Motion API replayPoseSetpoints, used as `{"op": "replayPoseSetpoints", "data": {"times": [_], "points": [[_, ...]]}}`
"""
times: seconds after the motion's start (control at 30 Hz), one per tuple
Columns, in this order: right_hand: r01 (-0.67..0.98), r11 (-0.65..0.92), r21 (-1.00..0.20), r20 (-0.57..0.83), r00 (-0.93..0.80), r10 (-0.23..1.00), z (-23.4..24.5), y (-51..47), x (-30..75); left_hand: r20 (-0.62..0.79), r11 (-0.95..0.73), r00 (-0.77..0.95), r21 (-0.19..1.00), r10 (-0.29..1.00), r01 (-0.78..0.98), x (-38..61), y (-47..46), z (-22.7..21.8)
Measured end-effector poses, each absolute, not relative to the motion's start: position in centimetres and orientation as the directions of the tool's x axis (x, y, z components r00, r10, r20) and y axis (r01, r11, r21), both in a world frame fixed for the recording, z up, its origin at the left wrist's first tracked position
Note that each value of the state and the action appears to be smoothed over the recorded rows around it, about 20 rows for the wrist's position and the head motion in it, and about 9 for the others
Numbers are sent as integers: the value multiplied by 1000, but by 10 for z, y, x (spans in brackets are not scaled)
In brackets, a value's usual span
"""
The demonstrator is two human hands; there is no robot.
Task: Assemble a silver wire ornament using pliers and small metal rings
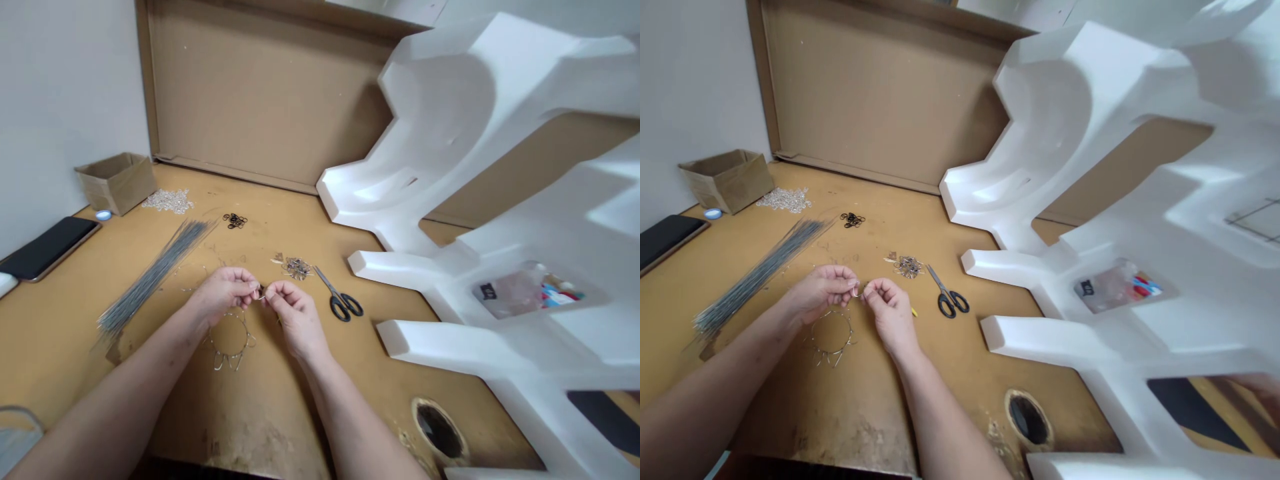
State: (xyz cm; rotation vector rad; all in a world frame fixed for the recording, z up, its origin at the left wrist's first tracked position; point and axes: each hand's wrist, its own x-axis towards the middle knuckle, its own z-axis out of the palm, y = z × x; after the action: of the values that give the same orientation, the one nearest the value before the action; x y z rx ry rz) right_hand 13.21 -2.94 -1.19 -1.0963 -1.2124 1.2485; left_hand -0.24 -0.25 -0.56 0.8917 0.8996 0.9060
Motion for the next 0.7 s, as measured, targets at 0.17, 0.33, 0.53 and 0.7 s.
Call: {"op": "replayPoseSetpoints", "data": {"times": [0.17, 0.33, 0.53, 0.7], "points": [[-39, 66, -997, 69, -70, 995, -11, -30, 132, -228, 307, 320, 926, 919, -221, -1, -4, -5], [-49, 67, -997, 69, -41, 997, -13, -28, 131, -237, 299, 281, 932, 930, -205, 2, -5, -6], [-155, 0, -988, 4, -25, 1000, -16, -29, 124, -234, 262, 135, 928, 963, -266, 8, -7, -7], [-178, 3, -984, 3, -2, 1000, -16, -31, 121, -229, 254, 123, 933, 966, -256, 9, -7, -6]]}}
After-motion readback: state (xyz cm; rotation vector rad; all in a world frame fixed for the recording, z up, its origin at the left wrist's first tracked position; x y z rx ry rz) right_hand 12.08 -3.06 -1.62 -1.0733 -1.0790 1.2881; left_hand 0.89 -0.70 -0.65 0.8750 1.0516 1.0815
